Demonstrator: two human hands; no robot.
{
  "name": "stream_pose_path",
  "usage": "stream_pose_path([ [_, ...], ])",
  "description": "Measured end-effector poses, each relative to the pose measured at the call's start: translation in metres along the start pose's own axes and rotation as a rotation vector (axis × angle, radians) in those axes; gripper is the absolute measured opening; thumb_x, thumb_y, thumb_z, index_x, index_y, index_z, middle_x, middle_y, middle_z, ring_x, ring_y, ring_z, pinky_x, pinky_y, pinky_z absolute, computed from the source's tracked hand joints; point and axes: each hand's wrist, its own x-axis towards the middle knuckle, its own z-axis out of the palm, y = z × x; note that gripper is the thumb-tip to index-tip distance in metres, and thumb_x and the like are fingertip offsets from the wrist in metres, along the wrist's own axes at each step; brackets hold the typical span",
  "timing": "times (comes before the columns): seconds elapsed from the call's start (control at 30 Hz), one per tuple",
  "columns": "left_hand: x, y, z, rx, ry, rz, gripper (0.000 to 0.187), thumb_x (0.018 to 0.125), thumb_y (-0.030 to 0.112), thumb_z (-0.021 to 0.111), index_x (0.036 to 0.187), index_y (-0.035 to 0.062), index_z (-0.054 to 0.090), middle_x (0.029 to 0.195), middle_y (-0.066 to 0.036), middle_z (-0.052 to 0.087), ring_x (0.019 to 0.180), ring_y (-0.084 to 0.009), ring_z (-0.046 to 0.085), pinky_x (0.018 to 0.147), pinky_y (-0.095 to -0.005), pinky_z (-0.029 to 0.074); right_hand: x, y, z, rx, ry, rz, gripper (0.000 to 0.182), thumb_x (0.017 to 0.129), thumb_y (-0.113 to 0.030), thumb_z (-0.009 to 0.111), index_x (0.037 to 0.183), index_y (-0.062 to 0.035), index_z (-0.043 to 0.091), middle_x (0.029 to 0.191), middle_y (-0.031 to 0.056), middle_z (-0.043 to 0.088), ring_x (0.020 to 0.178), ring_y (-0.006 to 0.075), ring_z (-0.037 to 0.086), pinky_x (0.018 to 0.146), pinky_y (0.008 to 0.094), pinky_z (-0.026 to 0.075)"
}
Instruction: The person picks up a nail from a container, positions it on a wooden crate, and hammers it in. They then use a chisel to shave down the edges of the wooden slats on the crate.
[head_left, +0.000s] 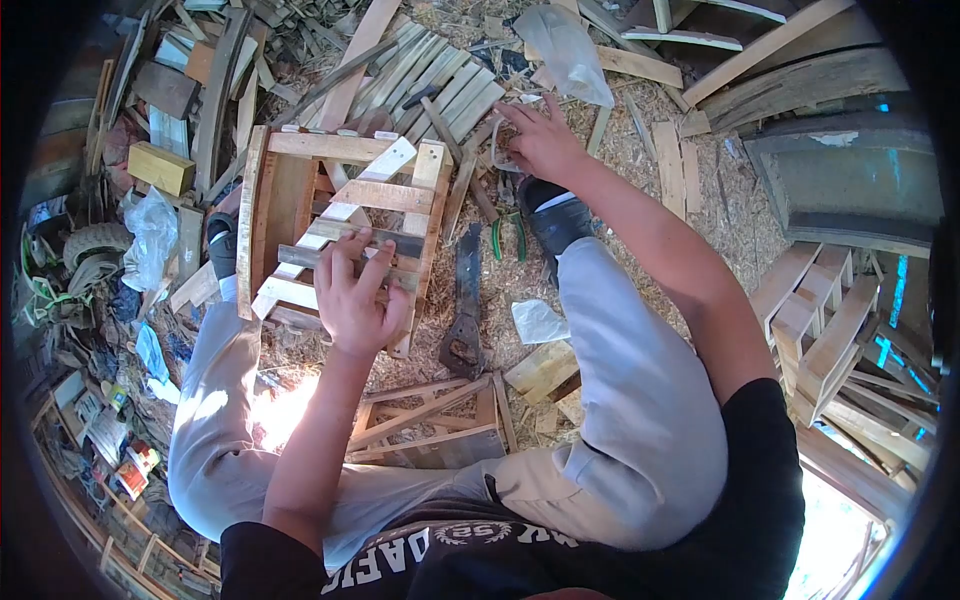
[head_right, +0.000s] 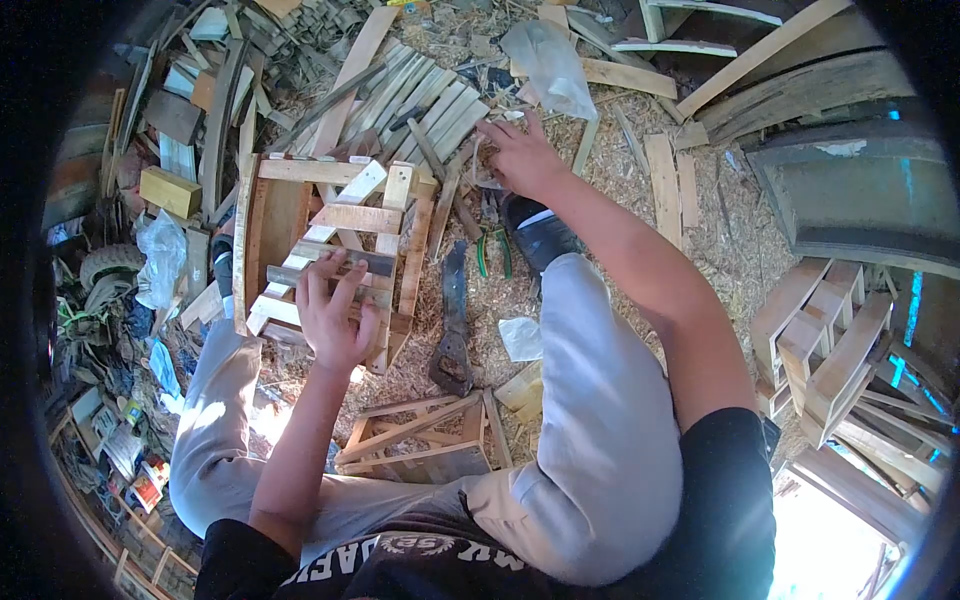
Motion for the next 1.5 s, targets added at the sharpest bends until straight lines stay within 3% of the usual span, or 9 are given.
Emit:
stream_pose_path([
  [0.5, 0.001, 0.001, -0.001, 0.011, 0.017, 0.016, 0.050, 0.079, 0.022, 0.068, 0.125, 0.0088, 0.078, 0.137, -0.018, 0.066, 0.126, -0.0434, 0.062, 0.109, -0.0550, 0.048, -0.017, -0.003, 0.013, 0.006, 0.112, 0.012, 0.013, 0.086, -0.016, 0.075, 0.091, -0.0199, 0.086, 0.174, 0.0072, 0.042, 0.156, 0.0294, 0.046, 0.132, 0.0705, 0.024],
  [0.8, 0.000, 0.001, -0.001, 0.002, 0.024, 0.010, 0.049, 0.080, 0.023, 0.067, 0.126, 0.0092, 0.078, 0.135, -0.018, 0.066, 0.127, -0.0428, 0.062, 0.109, -0.0554, 0.049, -0.009, -0.004, 0.011, -0.020, 0.096, 0.063, 0.015, 0.088, -0.015, 0.077, 0.096, -0.0214, 0.087, 0.164, 0.0088, 0.053, 0.153, 0.0318, 0.048, 0.131, 0.0728, 0.024],
  [1.0, 0.000, 0.001, -0.001, -0.002, 0.006, 0.003, 0.049, 0.080, 0.024, 0.067, 0.126, 0.0095, 0.078, 0.135, -0.018, 0.067, 0.128, -0.0431, 0.062, 0.109, -0.0557, 0.048, -0.016, 0.007, 0.025, 0.351, 0.200, 0.282, 0.012, 0.086, -0.022, 0.084, 0.097, -0.0227, 0.087, 0.159, 0.0121, 0.058, 0.151, 0.0340, 0.051, 0.127, 0.0744, 0.026],
  [1.1, 0.000, 0.000, -0.001, 0.006, 0.020, 0.013, 0.049, 0.080, 0.023, 0.067, 0.126, 0.0096, 0.078, 0.136, -0.017, 0.067, 0.129, -0.0427, 0.063, 0.110, -0.0555, 0.048, -0.017, 0.008, 0.030, 0.389, 0.248, 0.336, 0.013, 0.087, -0.025, 0.085, 0.099, -0.0221, 0.088, 0.156, 0.0130, 0.062, 0.144, 0.0360, 0.058, 0.124, 0.0642, 0.038],
  [1.17, -0.001, 0.000, -0.001, 0.014, 0.030, 0.028, 0.049, 0.080, 0.022, 0.067, 0.125, 0.0092, 0.078, 0.137, -0.017, 0.068, 0.130, -0.0423, 0.062, 0.111, -0.0551, 0.048, -0.016, 0.015, 0.039, 0.665, 0.387, 0.321, 0.016, 0.089, -0.027, 0.085, 0.103, -0.0193, 0.088, 0.143, 0.0136, 0.069, 0.130, 0.0367, 0.068, 0.113, 0.0498, 0.052],
  [1.2, -0.001, 0.000, -0.001, 0.017, 0.034, 0.026, 0.049, 0.080, 0.022, 0.067, 0.125, 0.0092, 0.078, 0.137, -0.017, 0.068, 0.130, -0.0423, 0.062, 0.111, -0.0551, 0.048, -0.017, 0.014, 0.034, 0.665, 0.388, 0.315, 0.016, 0.089, -0.027, 0.085, 0.103, -0.0193, 0.088, 0.143, 0.0136, 0.069, 0.130, 0.0367, 0.068, 0.113, 0.0498, 0.052],
  [1.27, -0.001, 0.000, -0.001, 0.005, 0.037, 0.028, 0.049, 0.080, 0.020, 0.066, 0.125, 0.0068, 0.077, 0.135, -0.016, 0.069, 0.129, -0.0425, 0.063, 0.111, -0.0548, 0.048, -0.017, 0.012, 0.022, 0.651, 0.458, 0.327, 0.017, 0.091, -0.025, 0.084, 0.104, -0.0147, 0.087, 0.125, 0.0131, 0.074, 0.116, 0.0363, 0.072, 0.098, 0.0434, 0.058],
  [1.4, 0.000, -0.002, -0.004, -0.021, 0.070, 0.032, 0.051, 0.080, 0.020, 0.067, 0.128, 0.0049, 0.074, 0.135, -0.016, 0.069, 0.128, -0.0418, 0.063, 0.111, -0.0543, 0.047, -0.018, 0.011, -0.009, 0.666, 0.493, 0.353, 0.018, 0.094, -0.023, 0.083, 0.107, -0.0117, 0.086, 0.112, 0.0118, 0.075, 0.108, 0.0329, 0.073, 0.091, 0.0436, 0.058],
  [1.5, -0.001, -0.001, -0.008, -0.050, 0.059, 0.040, 0.055, 0.080, 0.020, 0.067, 0.134, 0.0061, 0.070, 0.134, -0.014, 0.070, 0.129, -0.0398, 0.063, 0.111, -0.0534, 0.047, -0.024, 0.006, -0.042, 0.832, 0.521, 0.343, 0.019, 0.099, -0.016, 0.082, 0.114, -0.0057, 0.084, 0.101, 0.0087, 0.076, 0.089, 0.0198, 0.073, 0.082, 0.0336, 0.057],
])
